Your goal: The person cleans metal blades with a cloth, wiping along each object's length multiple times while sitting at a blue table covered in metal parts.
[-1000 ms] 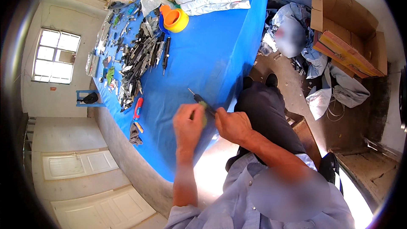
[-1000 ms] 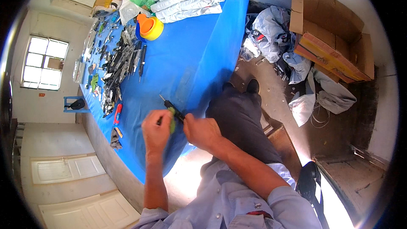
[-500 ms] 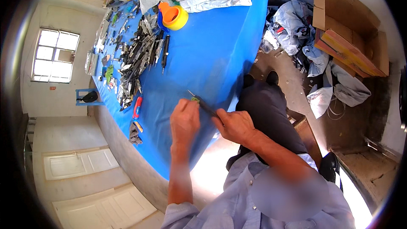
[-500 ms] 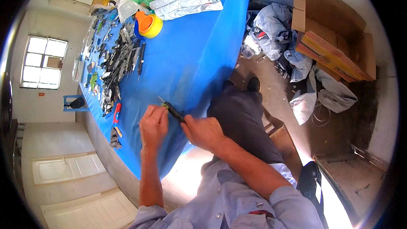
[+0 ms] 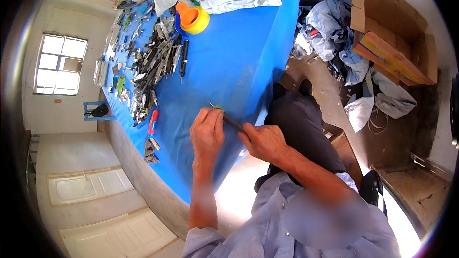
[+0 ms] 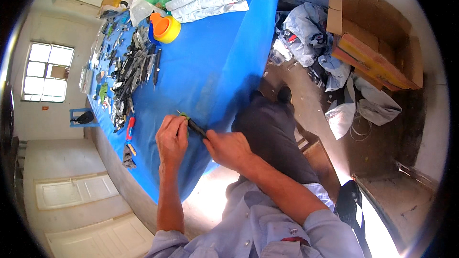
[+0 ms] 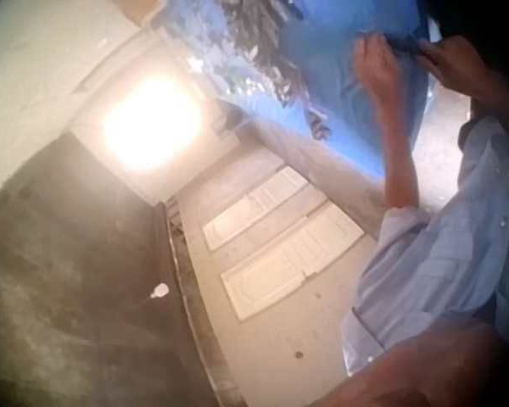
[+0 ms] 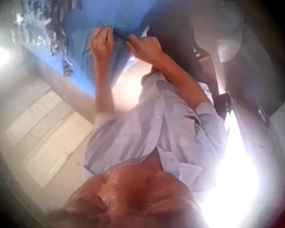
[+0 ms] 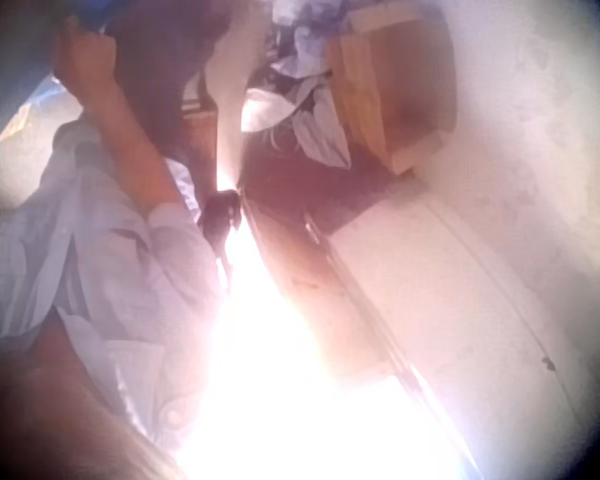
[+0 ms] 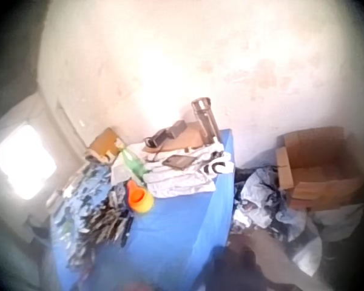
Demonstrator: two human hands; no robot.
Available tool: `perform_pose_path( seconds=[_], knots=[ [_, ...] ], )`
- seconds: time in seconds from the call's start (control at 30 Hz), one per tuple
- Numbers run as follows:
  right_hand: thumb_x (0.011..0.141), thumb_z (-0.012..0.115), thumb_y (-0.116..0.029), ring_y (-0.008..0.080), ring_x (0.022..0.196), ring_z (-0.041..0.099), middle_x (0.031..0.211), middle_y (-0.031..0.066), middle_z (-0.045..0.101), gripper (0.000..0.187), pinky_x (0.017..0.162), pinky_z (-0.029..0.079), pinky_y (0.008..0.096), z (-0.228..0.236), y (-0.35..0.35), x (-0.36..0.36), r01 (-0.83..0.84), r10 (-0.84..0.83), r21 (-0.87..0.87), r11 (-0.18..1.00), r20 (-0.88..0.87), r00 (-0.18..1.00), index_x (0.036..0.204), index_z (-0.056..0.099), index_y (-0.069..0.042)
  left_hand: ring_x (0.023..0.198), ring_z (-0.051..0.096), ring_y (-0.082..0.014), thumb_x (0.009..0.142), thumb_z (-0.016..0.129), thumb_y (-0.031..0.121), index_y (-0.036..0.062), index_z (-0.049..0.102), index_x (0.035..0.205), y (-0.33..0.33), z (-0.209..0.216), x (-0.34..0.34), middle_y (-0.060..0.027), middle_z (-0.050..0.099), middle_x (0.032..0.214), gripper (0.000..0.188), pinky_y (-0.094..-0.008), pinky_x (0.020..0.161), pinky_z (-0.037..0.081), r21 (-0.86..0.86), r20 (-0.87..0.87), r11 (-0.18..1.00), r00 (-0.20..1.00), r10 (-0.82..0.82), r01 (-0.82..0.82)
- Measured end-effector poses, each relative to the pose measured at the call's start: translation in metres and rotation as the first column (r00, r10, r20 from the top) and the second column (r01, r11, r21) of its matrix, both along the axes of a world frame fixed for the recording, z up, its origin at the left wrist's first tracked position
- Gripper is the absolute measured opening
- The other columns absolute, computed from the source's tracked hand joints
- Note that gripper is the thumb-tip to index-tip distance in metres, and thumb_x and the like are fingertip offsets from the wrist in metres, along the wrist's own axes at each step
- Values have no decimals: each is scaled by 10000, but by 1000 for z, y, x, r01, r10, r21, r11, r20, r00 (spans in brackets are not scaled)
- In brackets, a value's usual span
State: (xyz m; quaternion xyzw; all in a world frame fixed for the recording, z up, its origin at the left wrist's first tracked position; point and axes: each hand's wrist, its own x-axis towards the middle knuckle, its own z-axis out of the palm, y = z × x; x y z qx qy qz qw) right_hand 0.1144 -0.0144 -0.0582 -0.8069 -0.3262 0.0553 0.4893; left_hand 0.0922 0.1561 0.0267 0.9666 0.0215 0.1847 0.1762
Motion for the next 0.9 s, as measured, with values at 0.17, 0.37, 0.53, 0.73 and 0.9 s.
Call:
perform_pose_path(
  seconds=[0.17, 0.37, 0.53, 0.73, 0.9],
  knots=[
    [979, 695, -233, 375, 576, 664, 635, 143, 662, 238, 530, 509, 502, 1, 1, 0, 6, -6, -21, 1000, -5, 1000, 890, 537, -79, 835, 702, -338, 909, 706, -11, -30, 737, 984, -16, 3, -12, -170, 715, 927, 82, -398, 754, 550, -127, -55, 992, 998, -4, -3],
    [973, 698, -223, 368, 599, 666, 664, 121, 664, 228, 535, 510, 491, -4, -1, 0, 18, -18, -2, 1000, 14, 1000, 886, 537, -87, 836, 697, -348, 937, 703, 46, -6, 748, 971, -10, 12, -16, -171, 709, 931, 76, -430, 738, 546, -118, -38, 989, 996, 83, -87],
    [952, 718, -212, 343, 590, 667, 654, 101, 657, 198, 527, 513, 473, 0, 1, -2, 41, -41, 4, 999, 88, 995, 904, 562, -98, 822, 685, -364, 950, 681, 41, 4, 748, 965, 1, 12, 1, -171, 690, 912, 79, -442, 728, 541, -27, -15, 995, 995, 100, -100],
    [922, 738, -192, 314, 586, 676, 653, 82, 660, 160, 524, 524, 443, -4, -2, -4, 76, -78, 21, 997, 149, 986, 961, 610, -103, 826, 678, -382, 921, 690, 24, -6, 740, 944, -15, 10, 1, -182, 686, 901, 63, -449, 736, 540, -22, -149, 1000, 989, -7, 4],
    [979, 654, -237, 328, 620, 686, 687, 91, 671, 153, 542, 536, 476, -6, -3, -4, 53, -58, 48, 997, 123, 991, 968, 624, -87, 834, 683, -376, 909, 706, 24, -9, 745, 933, -34, 17, -14, -181, 695, 906, 56, -440, 739, 538, -95, -232, 994, 970, -73, 52]
  ],
)
